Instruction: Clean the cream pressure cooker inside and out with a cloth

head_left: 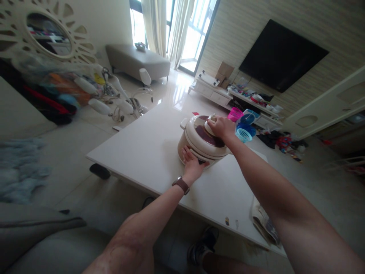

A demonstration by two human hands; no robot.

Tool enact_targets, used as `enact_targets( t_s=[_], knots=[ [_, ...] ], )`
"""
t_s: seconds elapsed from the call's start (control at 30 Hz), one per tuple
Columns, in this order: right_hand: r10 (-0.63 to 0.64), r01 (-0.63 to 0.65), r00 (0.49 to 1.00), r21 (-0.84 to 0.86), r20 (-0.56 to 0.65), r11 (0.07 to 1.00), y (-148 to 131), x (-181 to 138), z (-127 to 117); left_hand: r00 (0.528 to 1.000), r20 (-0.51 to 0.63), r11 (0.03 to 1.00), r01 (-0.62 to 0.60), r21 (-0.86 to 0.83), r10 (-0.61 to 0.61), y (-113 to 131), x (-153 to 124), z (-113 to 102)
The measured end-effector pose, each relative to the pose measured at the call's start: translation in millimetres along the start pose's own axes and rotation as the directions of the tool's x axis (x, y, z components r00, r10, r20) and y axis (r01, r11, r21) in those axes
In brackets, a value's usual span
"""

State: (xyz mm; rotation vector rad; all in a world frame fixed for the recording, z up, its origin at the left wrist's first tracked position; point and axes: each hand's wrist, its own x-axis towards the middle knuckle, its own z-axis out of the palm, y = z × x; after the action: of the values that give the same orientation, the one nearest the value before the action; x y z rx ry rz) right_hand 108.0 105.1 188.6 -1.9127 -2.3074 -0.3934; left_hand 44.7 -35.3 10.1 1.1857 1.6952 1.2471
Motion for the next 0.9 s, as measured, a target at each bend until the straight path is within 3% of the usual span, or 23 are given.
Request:
enact_targets(
  t_s=[0.37,0.53,0.9],
  knots=[
    [0.208,-0.210,0.977,0.045,0.042,0.977,-20.2,2.9,-3.9,0.998,-0.032,0.998,-0.056,0.037,0.057,-3.0,0.8,2.7],
    [0.308,-0.311,0.950,0.075,0.042,0.948,-27.2,4.1,-5.2,0.999,-0.041,0.997,-0.020,0.079,0.023,-2.2,0.2,5.1],
    [0.287,-0.287,0.958,0.072,0.010,0.955,-28.4,6.6,-0.5,0.999,-0.031,1.000,-0.012,0.006,0.012,0.0,3.8,-1.1]
  ],
)
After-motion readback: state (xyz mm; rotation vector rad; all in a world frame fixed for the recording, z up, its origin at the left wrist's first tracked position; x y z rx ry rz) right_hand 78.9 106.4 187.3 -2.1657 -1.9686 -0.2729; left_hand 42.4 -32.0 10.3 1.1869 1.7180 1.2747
